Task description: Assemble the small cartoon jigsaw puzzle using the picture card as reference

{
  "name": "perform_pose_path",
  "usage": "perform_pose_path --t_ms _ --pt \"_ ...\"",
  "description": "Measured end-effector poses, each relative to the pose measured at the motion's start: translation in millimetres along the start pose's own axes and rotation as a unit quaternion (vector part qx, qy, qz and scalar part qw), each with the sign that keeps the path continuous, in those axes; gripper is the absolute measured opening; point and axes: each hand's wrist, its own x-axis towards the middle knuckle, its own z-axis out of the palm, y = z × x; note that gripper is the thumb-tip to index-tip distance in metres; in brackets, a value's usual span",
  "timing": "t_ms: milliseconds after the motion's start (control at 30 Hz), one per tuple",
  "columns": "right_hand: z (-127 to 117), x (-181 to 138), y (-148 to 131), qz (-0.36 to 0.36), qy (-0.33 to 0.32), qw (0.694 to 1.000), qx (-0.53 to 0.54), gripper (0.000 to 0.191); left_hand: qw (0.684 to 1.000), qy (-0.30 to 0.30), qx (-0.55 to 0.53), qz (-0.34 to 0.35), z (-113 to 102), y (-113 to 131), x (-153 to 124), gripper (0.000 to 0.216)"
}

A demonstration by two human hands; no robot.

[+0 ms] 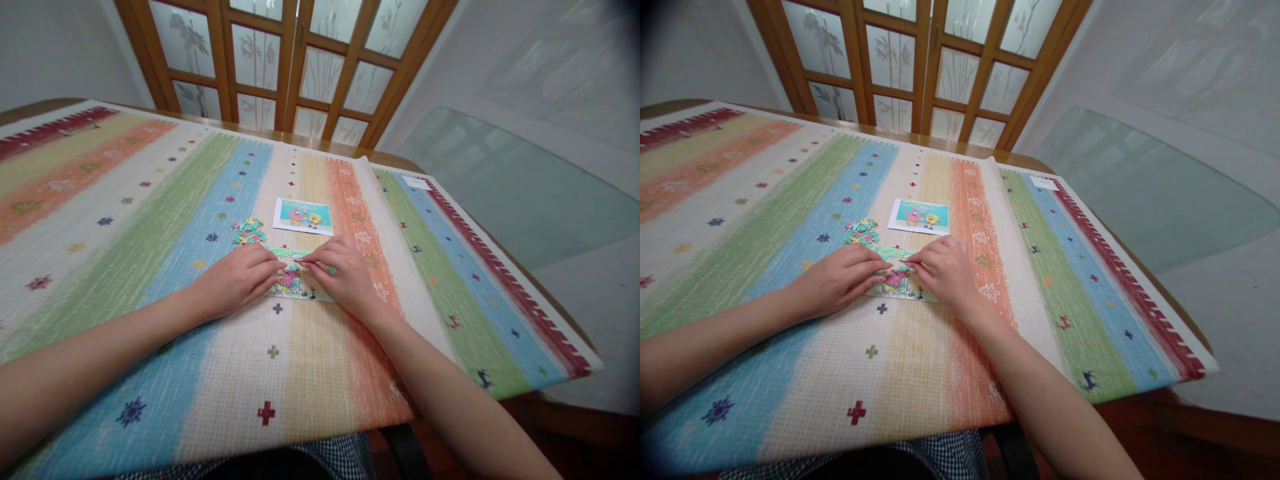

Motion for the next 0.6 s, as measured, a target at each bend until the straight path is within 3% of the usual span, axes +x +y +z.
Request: perform_pose_path --t_ms 267,600 --pt "2.0 4.4 20.4 -0.101 0.001 0.988 -0.118 0.008 0.990 -0.137 0.034 -0.023 10.6 4.4 -7.4 0.050" --pt "3.9 6.2 20.0 -0.148 -0.052 0.975 -0.154 0.018 0.977 -0.207 0.019 -0.047 10.1 1.9 -6.3 0.054"
